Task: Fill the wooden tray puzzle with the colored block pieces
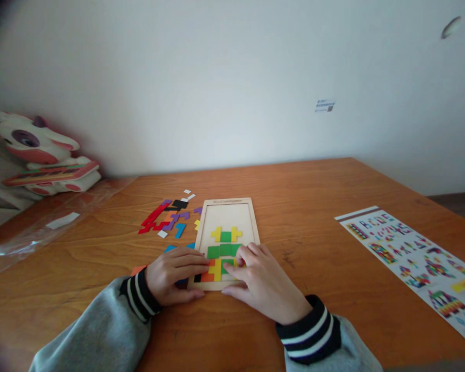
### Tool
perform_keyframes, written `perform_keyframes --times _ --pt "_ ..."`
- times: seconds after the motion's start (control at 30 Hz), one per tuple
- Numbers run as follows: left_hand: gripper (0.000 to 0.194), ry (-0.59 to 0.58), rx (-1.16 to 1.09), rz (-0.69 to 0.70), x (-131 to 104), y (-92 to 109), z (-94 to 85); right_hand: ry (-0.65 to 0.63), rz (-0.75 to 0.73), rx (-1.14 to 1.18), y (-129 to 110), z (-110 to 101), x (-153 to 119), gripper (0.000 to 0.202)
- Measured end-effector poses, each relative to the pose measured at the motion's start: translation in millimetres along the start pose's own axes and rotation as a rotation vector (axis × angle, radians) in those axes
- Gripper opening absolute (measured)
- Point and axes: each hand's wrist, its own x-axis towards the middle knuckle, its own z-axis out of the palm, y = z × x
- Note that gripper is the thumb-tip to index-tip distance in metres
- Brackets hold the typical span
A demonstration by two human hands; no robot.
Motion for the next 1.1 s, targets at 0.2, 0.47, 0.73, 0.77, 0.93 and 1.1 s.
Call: perform_keyframes --times 0.2,0.47,0.73,0.77,0.93,1.1 --pt "0.037 0.01 -0.006 -0.011 -2 -2 2.6 0.005 -0.004 0.008 1 0 0 0.033" --pt "0.037 -0.009 0.01 -0.002 2 2 -1.8 -0.001 0.008 0.009 -1 0 0 0.032" --pt "0.019 0.224 0.372 -0.389 -9 -19 -19.9 0.14 -0.023 0.02 0 -1 2 0.026" --pt "0.022 0.267 0.475 -0.534 -15 -27 -24.0 0.154 -0.025 0.02 0 -2 2 0.024" --pt "0.034 -0.023 0.598 -0.878 -46 -55 -37.6 0.205 -0.02 0.06 3 -2 1 0.027" --pt "0.033 -0.112 0.564 -0.938 -53 -59 -38.7 0.261 0.03 0.106 10 -5 1 0.03"
